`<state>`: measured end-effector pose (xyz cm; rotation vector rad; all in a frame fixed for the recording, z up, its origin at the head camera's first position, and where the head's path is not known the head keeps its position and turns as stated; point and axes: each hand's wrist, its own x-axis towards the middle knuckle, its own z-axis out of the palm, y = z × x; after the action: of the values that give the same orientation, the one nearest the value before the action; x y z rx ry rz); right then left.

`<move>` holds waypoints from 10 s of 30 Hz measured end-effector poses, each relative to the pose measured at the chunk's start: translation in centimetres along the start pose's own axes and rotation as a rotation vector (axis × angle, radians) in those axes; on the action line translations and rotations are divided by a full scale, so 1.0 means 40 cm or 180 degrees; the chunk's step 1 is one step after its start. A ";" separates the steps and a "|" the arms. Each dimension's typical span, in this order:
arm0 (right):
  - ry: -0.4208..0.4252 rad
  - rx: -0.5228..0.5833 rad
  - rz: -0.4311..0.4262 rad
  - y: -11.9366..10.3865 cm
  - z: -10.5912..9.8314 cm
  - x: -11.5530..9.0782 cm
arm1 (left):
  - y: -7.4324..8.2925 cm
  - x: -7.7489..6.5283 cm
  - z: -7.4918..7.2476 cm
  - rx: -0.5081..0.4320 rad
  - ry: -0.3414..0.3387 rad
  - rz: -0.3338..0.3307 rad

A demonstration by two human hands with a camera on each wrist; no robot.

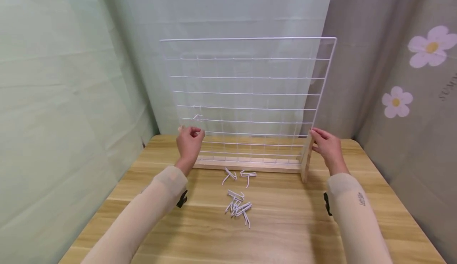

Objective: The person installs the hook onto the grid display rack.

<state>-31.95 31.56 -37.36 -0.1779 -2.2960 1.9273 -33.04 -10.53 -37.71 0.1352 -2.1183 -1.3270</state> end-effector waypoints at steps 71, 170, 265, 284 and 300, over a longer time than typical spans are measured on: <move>0.0028 -0.0160 0.0018 -0.012 0.009 -0.003 | -0.225 -0.236 0.119 -0.0117 -0.1574 -0.0678; 0.0019 -0.0134 -0.0028 0.001 0.003 0.003 | -0.222 -0.219 0.114 0.0145 -0.1354 -0.0442; -0.0055 -0.0059 -0.0058 0.004 -0.006 -0.006 | 0.192 -0.001 0.089 0.0634 0.0803 -0.0073; -0.0077 0.0135 -0.0150 0.008 -0.006 -0.011 | 0.174 -0.007 0.087 0.0873 0.0637 -0.0063; -0.0041 0.0020 -0.0125 0.008 -0.007 -0.014 | 0.106 -0.054 0.102 0.0685 0.0370 -0.0126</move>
<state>-31.36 31.79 -37.65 -0.1191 -2.2837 1.9221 -32.60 -4.46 -36.34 0.3369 -2.1633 -1.0826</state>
